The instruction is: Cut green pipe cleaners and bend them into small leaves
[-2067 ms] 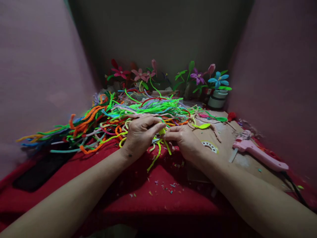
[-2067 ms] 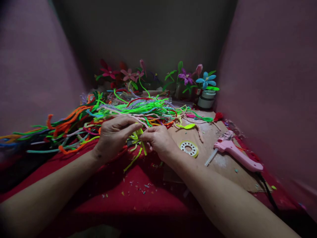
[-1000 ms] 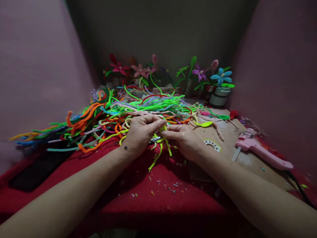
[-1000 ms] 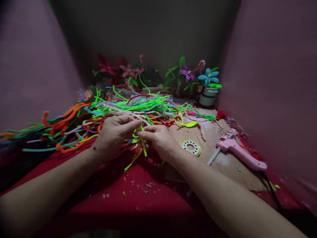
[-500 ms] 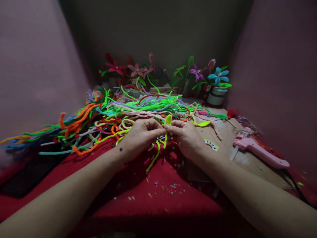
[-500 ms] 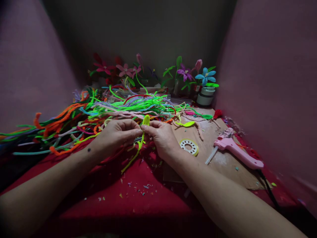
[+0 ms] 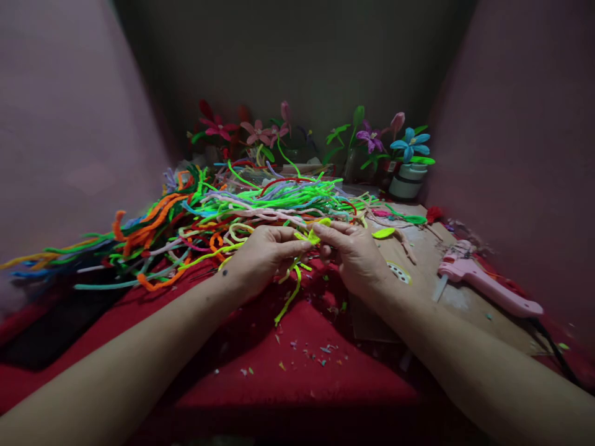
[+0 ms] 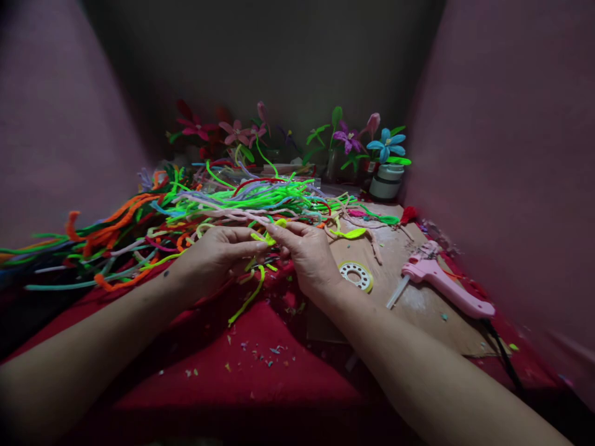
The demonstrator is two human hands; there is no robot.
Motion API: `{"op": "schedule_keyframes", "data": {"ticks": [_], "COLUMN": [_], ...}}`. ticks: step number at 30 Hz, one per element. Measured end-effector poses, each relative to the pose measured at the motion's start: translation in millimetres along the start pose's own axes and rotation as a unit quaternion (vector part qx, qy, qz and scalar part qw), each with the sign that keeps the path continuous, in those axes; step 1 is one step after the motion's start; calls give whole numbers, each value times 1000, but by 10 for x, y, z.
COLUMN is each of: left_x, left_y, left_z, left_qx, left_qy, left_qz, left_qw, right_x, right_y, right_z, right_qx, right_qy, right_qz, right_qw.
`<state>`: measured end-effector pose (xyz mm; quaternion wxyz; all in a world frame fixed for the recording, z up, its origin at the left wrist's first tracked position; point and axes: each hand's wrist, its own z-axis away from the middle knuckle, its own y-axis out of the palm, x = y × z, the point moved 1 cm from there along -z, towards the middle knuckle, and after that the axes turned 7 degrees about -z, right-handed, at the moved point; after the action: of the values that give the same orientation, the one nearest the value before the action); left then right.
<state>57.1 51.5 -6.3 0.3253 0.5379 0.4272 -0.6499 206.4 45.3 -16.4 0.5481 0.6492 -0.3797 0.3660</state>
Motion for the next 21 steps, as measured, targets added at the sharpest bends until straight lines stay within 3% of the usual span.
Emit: {"op": "schedule_keyframes", "data": {"ticks": [12, 21], "left_x": [-34, -23], "left_y": [34, 20], "left_z": [14, 18], "left_qx": [-37, -47], "left_qy": [-13, 9], "left_qz": [-32, -38], "left_qw": [999, 998], "right_x": [10, -34], "right_y": [-17, -22], "right_z": [22, -13], "right_qx": [-33, -10], "right_qy": [-63, -36], "right_qz": [108, 38], "right_qw": [992, 999]}}
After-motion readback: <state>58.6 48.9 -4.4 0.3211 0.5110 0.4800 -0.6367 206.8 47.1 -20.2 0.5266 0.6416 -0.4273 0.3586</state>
